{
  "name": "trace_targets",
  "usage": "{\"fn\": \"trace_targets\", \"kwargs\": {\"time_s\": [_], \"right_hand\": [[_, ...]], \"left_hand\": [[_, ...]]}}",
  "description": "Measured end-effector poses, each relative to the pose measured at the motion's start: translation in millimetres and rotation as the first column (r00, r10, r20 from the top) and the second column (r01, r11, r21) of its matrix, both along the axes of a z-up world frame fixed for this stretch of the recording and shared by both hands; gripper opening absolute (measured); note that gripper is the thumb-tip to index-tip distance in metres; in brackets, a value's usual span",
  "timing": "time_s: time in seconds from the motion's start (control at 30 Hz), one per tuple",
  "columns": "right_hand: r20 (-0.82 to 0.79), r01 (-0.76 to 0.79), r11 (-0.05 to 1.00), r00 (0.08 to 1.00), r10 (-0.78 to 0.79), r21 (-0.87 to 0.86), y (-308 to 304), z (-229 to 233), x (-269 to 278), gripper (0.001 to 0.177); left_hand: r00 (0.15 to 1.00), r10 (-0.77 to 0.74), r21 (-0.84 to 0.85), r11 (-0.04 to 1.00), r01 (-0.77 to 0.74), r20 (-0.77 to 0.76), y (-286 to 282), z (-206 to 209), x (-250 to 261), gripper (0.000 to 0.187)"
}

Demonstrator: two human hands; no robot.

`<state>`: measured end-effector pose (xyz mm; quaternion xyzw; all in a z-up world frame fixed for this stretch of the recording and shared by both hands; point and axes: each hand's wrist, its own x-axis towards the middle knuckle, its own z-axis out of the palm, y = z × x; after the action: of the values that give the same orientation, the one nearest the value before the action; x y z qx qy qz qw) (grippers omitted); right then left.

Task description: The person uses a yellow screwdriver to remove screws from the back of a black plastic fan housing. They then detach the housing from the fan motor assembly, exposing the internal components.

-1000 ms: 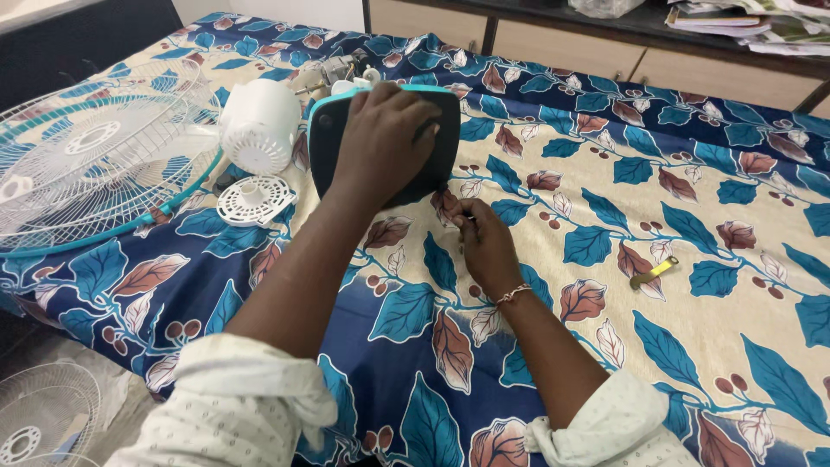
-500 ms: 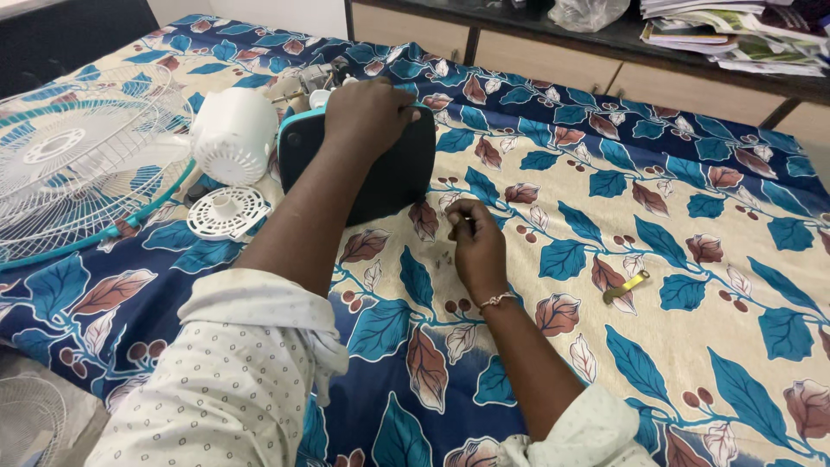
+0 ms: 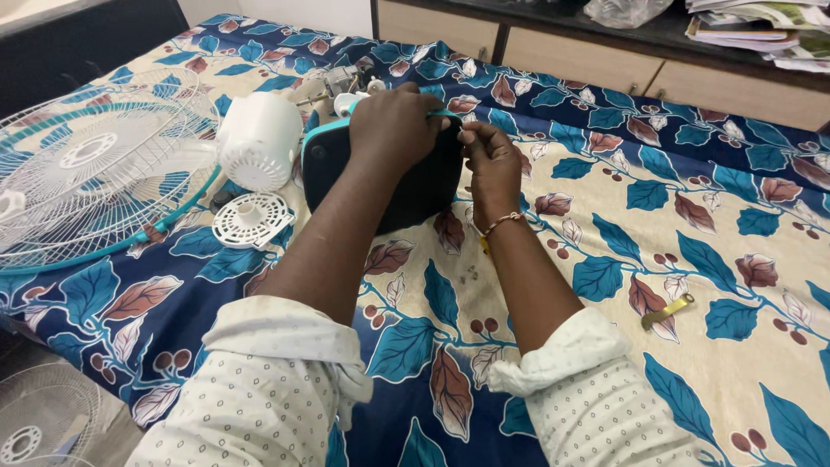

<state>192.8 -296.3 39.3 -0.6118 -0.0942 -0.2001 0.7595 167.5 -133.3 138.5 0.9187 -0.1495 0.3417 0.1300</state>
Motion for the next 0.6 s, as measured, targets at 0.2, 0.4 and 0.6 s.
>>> {"fn": "trace_targets", "kwargs": {"time_s": [0.2,0.4,0.6], "right_hand": [[0.057,-0.002,0.998,0.998,0.006,-0.057,-0.6,6.4,4.7,0.011],[0.07,-0.005,0.989,0.997,0.016,-0.148,-6.6,16.8,0.0,0.01],[0.15,0.063,0.968,0.988,-0.027,-0.244,-5.2,22.9,1.3,0.009]], "left_hand": [[0.997,0.05,0.008,0.999,-0.05,-0.065,-1.0,1.6,-2.5,0.028],[0.999,0.032,0.016,0.999,-0.031,-0.033,0.6,1.8,-3.9,0.028],[0.998,0.041,0.021,0.999,-0.04,-0.038,0.4,2.1,-5.4,0.028]]}}
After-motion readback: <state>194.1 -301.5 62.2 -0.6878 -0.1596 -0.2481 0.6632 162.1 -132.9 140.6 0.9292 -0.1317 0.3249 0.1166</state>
